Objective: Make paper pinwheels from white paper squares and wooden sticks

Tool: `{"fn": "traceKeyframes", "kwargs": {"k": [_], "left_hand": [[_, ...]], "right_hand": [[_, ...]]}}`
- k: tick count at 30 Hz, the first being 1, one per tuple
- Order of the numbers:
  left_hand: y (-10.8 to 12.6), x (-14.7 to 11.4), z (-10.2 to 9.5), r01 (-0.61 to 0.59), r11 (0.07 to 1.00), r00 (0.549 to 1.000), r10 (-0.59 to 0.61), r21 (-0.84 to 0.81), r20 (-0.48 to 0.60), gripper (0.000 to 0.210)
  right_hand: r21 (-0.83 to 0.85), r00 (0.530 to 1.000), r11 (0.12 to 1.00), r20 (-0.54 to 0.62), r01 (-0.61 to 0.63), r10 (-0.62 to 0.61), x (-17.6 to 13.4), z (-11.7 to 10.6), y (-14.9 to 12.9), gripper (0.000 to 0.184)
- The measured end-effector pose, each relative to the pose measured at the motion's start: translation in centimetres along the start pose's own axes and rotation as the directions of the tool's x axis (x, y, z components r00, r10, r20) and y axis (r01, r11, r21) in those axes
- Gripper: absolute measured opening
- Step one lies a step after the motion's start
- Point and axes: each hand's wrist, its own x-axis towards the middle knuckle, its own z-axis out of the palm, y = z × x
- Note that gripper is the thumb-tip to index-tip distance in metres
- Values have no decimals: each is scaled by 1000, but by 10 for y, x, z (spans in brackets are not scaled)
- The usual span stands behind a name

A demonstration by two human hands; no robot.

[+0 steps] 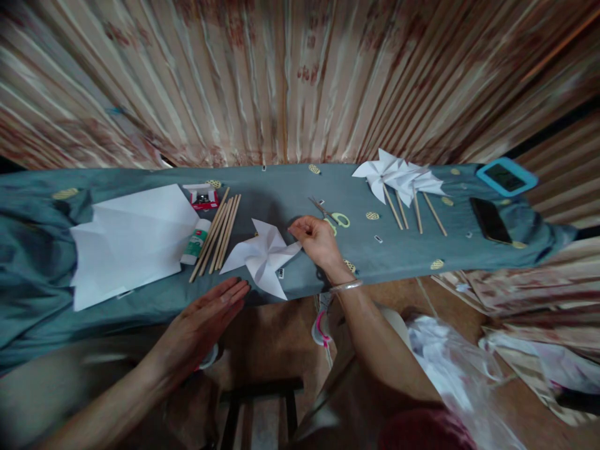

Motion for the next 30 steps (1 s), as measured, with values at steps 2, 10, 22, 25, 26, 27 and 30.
{"fn": "traceKeyframes", "kwargs": {"k": [2,10,22,25,26,27,30], "left_hand": [[1,3,7,16,999,1000,-15,-43,23,35],[6,39,36,-11,997,989,21,-71,143,9],[21,74,58,-238,971,966,237,-6,107,25],[21,76,64,-315,949,937,312,-5,154,30],[21,76,66,-335,942,929,329,5,171,30],[21,76,69,-356,934,920,346,21,186,29],[21,74,73,-426,900,891,399,93,217,25]], "right_hand": [[-27,999,1000,50,-15,16,4,3,0,15],[177,966,973,238,-147,103,13,4,-3,21],[72,993,993,56,96,-100,-6,5,-21,9],[-144,972,964,-30,225,-231,-23,2,-33,4],[-186,963,948,-32,258,-268,-29,1,-36,3],[-223,951,929,-26,296,-309,-34,0,-39,4],[-311,913,866,14,391,-407,-43,0,-44,6]]}}
